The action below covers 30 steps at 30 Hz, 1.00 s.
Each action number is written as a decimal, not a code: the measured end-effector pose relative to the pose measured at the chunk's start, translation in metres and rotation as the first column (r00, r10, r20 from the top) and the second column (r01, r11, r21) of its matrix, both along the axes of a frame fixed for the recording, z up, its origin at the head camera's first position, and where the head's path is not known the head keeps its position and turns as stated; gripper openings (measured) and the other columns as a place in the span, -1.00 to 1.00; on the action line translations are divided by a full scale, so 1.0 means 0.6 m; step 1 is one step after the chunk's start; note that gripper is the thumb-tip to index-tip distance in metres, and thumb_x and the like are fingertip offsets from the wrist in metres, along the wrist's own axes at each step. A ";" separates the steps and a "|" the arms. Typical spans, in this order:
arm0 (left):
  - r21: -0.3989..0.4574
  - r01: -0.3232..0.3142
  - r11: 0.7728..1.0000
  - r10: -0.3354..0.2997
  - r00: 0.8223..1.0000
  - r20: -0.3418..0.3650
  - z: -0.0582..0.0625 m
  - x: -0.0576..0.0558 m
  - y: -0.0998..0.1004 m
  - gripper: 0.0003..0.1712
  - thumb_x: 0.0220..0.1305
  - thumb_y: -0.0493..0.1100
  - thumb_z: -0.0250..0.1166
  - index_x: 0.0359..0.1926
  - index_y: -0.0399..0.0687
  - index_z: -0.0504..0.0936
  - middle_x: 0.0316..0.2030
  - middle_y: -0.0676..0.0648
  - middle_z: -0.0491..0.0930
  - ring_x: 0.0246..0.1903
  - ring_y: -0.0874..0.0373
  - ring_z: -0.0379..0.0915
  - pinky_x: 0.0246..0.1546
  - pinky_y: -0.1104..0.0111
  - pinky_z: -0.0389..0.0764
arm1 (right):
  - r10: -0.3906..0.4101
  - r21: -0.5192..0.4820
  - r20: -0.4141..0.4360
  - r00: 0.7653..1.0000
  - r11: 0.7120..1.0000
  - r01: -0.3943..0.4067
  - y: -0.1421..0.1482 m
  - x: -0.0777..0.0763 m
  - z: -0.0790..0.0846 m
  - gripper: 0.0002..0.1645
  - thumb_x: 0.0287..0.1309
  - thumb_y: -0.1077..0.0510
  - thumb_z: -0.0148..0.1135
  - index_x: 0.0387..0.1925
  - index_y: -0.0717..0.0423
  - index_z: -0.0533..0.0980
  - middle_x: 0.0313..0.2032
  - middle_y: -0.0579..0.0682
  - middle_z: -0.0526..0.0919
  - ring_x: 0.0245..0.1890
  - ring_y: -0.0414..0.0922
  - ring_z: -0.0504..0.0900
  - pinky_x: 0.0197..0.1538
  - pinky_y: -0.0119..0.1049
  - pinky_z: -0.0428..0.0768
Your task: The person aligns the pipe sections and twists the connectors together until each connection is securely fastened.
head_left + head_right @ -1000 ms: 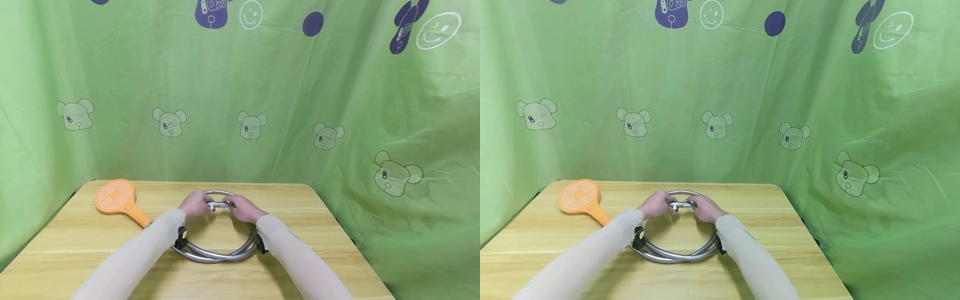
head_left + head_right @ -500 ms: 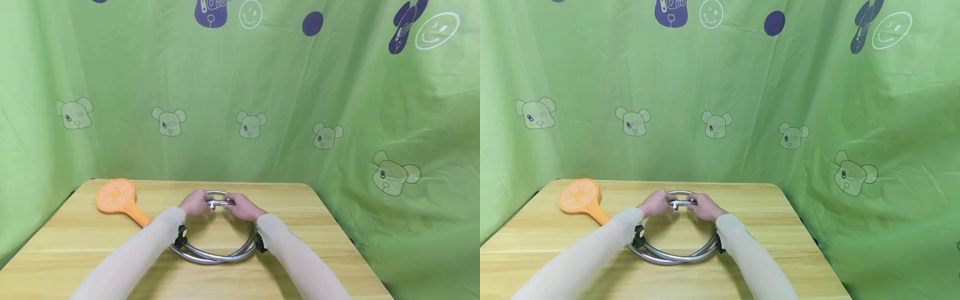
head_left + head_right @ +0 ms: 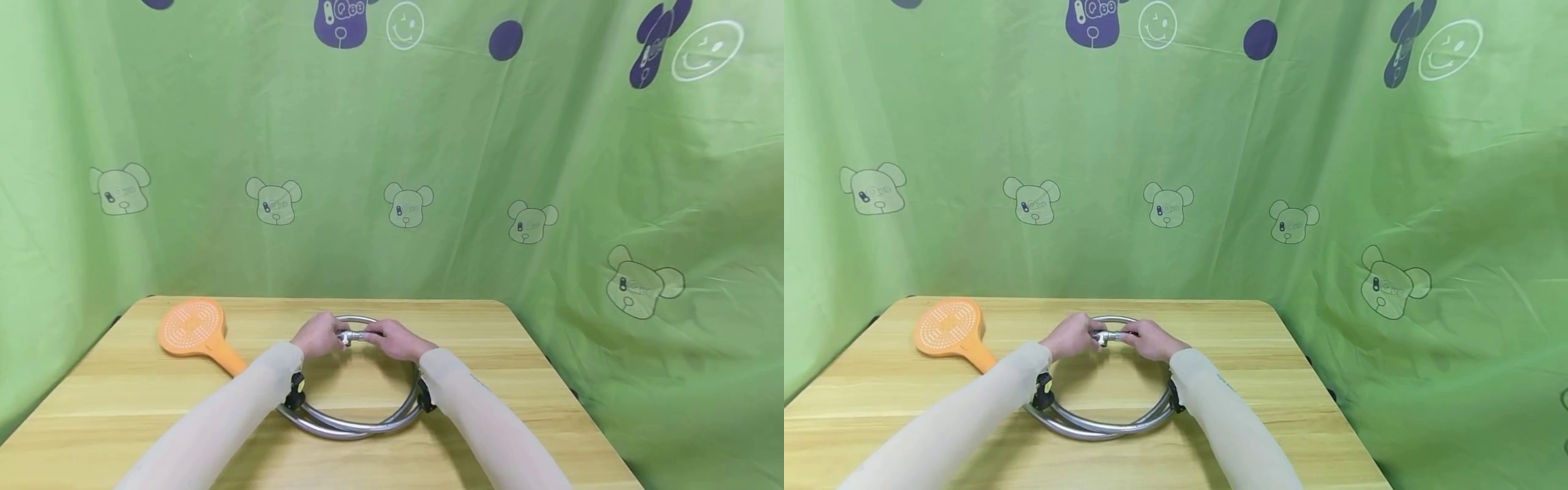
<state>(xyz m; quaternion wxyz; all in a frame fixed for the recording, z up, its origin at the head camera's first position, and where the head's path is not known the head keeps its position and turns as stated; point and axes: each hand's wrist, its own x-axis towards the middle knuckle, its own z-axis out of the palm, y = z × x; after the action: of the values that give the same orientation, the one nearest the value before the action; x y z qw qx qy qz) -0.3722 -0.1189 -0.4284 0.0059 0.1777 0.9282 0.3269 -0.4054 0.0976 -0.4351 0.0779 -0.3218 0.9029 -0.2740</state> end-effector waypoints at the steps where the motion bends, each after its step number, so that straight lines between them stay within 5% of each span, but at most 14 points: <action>1: -0.002 0.001 1.000 -0.001 1.000 -0.002 -0.001 0.000 0.000 -0.72 0.06 -0.34 0.49 -0.16 -0.05 0.78 -0.44 -0.02 0.68 -0.50 0.16 0.42 -0.36 0.33 0.50 | 0.000 -0.002 0.000 1.000 1.000 0.000 0.000 0.000 0.000 -0.65 0.50 0.01 0.05 0.01 0.12 0.64 -0.24 0.26 0.66 -0.40 -0.19 0.43 -0.25 -0.29 0.50; 9: -0.009 -0.016 1.000 0.016 1.000 0.003 0.001 -0.001 0.001 -0.63 0.06 -0.32 0.49 -0.05 -0.04 0.77 -0.48 0.06 0.64 -0.49 0.15 0.43 -0.34 0.32 0.49 | -0.071 -0.089 0.036 0.997 0.993 0.074 -0.003 0.005 -0.002 -0.79 0.47 -0.01 0.09 -0.10 0.02 0.52 -0.26 0.14 0.61 -0.38 -0.18 0.45 -0.28 -0.30 0.53; 16: -0.005 -0.017 1.000 0.017 1.000 -0.002 0.001 0.000 0.001 -0.69 0.06 -0.33 0.49 -0.12 -0.05 0.78 -0.49 0.07 0.64 -0.50 0.16 0.43 -0.36 0.33 0.50 | -0.075 -0.068 0.005 0.997 0.995 0.075 -0.009 0.001 -0.002 -0.63 0.52 0.01 0.01 -0.16 0.21 0.59 -0.44 0.04 0.53 -0.48 -0.20 0.38 -0.39 -0.33 0.45; 24: 0.014 -0.030 0.999 0.030 0.999 0.010 0.003 0.005 -0.002 -0.63 0.05 -0.36 0.48 -0.06 -0.07 0.77 -0.41 -0.03 0.69 -0.50 0.14 0.43 -0.35 0.32 0.51 | -0.086 -0.113 0.045 0.995 0.989 0.091 -0.012 0.006 -0.003 -0.80 0.30 0.08 0.30 -0.12 0.05 0.52 -0.35 0.00 0.55 -0.40 -0.16 0.46 -0.31 -0.30 0.52; 30: -0.002 -0.027 1.000 0.027 1.000 -0.006 0.002 0.003 -0.006 -0.65 0.05 -0.34 0.49 -0.08 -0.04 0.78 -0.44 0.00 0.68 -0.49 0.15 0.44 -0.33 0.31 0.51 | -0.067 -0.106 0.018 0.998 0.992 0.069 -0.013 0.000 -0.005 -0.84 0.33 0.09 0.27 -0.20 0.10 0.55 -0.35 0.01 0.58 -0.38 -0.18 0.47 -0.29 -0.31 0.52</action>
<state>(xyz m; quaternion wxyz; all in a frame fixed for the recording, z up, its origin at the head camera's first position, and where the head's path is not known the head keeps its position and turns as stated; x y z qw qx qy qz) -0.3707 -0.1224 -0.4270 -0.0011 0.1662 0.9308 0.3255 -0.4056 0.0896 -0.4381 0.0577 -0.2927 0.8969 -0.3265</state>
